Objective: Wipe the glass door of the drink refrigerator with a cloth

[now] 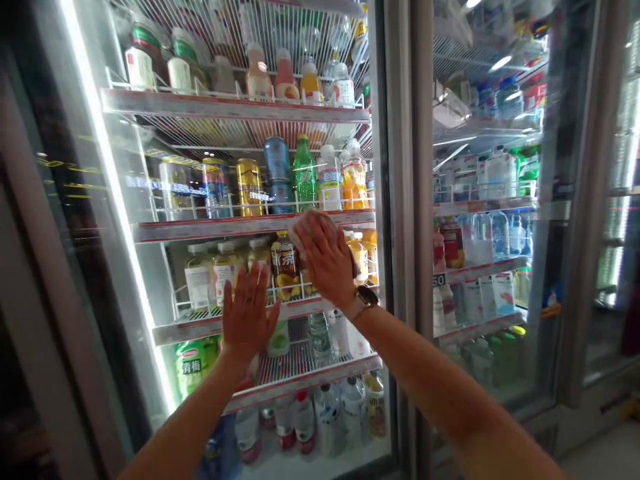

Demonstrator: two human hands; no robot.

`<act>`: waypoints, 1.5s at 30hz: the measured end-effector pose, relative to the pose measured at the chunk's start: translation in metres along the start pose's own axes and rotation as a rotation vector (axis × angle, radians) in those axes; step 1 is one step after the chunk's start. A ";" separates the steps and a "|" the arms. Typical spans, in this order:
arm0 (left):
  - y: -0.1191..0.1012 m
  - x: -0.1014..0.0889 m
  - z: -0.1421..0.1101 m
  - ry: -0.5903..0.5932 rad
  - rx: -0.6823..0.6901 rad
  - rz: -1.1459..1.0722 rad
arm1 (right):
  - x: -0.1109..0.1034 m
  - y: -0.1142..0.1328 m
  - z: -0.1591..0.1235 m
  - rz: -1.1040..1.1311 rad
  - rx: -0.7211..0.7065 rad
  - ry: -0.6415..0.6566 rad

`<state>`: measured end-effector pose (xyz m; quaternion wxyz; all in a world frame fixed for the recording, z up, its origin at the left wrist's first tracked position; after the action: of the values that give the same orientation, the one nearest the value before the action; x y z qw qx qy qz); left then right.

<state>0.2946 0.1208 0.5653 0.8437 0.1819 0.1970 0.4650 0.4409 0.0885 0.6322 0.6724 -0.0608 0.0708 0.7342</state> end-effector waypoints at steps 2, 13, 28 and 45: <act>0.000 0.001 -0.001 0.014 -0.008 -0.013 | -0.003 0.009 0.026 0.008 0.029 -0.038; 0.010 -0.019 -0.009 -0.112 0.048 -0.278 | 0.032 0.047 -0.125 0.022 -0.182 0.145; 0.110 -0.050 -0.106 0.003 -0.194 0.056 | 0.036 0.097 -0.105 0.100 -0.513 0.256; 0.110 -0.056 -0.108 0.029 -0.171 -0.013 | 0.072 0.191 -0.144 0.164 -0.445 0.229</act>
<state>0.1343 0.1413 0.5355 0.8563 0.1010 0.1699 0.4772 0.2429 0.1159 0.4816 0.5682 -0.2839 -0.0120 0.7722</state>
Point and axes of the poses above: each hand's wrist, its own z-axis towards the middle knuckle, its own x-axis out of the palm, y = z × x, the point moved 9 cm from there along z, towards the middle knuckle, and after that the axes turned 14 degrees about x, right-handed, at the moved point
